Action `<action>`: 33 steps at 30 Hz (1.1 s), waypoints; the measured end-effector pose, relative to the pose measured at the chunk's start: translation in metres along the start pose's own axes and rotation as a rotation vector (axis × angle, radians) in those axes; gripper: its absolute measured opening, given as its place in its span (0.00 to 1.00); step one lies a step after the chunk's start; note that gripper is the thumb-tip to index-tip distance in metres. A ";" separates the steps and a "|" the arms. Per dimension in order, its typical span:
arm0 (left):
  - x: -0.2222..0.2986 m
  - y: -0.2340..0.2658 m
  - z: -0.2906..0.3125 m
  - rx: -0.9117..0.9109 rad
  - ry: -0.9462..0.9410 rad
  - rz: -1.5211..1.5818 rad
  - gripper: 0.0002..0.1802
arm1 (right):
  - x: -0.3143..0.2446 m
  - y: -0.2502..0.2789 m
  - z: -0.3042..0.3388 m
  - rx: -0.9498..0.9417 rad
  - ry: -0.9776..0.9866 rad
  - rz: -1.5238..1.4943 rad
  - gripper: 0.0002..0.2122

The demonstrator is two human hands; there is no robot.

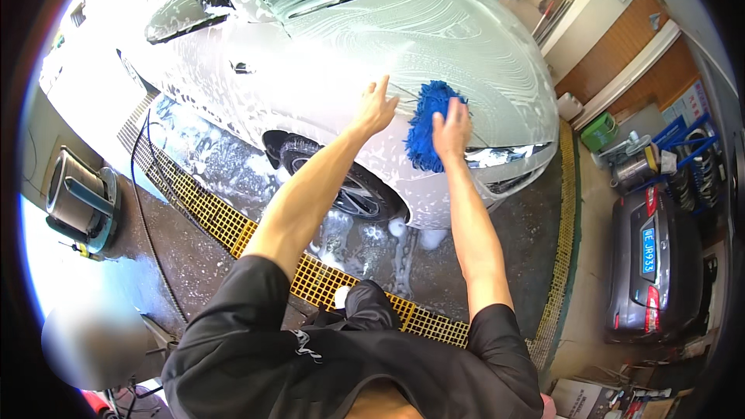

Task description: The person scrubs the wheels of a red sports car using a brush and a cleaning solution from a small container. They move around the vehicle to clean each wheel, then switch to washing the hood of a white car with a blue sponge.

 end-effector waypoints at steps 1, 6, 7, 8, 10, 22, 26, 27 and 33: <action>-0.022 0.008 0.013 -0.052 -0.055 -0.083 0.37 | -0.017 -0.022 0.014 -0.098 0.073 0.295 0.28; -0.107 0.070 -0.027 -0.020 -0.290 -0.232 0.26 | -0.026 -0.043 -0.008 0.223 0.116 0.359 0.20; -0.128 0.093 -0.052 0.018 -0.399 -0.301 0.26 | -0.028 -0.039 -0.012 0.202 0.093 0.362 0.19; -0.140 0.107 -0.076 0.061 -0.427 -0.286 0.22 | -0.025 -0.036 -0.012 0.214 0.069 0.418 0.18; -0.154 0.134 -0.137 0.051 -0.577 -0.335 0.21 | -0.019 -0.028 -0.024 0.243 0.055 0.503 0.18; -0.219 0.217 -0.293 -0.230 -0.431 -0.508 0.29 | 0.047 -0.052 -0.040 0.062 -0.414 0.418 0.24; -0.202 0.211 -0.284 -0.245 -0.381 -0.550 0.30 | -0.004 -0.059 -0.040 0.231 -0.631 0.495 0.25; -0.211 0.207 -0.287 -0.205 -0.473 -0.554 0.29 | -0.022 -0.071 -0.040 0.258 -0.614 0.570 0.26; -0.234 0.217 -0.288 -0.167 -0.652 -0.443 0.24 | -0.359 -0.233 -0.064 0.520 -0.406 0.447 0.15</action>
Point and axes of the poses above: each hand's wrist, its own z-axis away from the middle knuckle, its own y-axis out of the back of the hand, x = y × z, the point moved 2 cm from there along -z, towards the middle knuckle, and after that the axes turned 7 degrees about z, right-handed, at the moved point
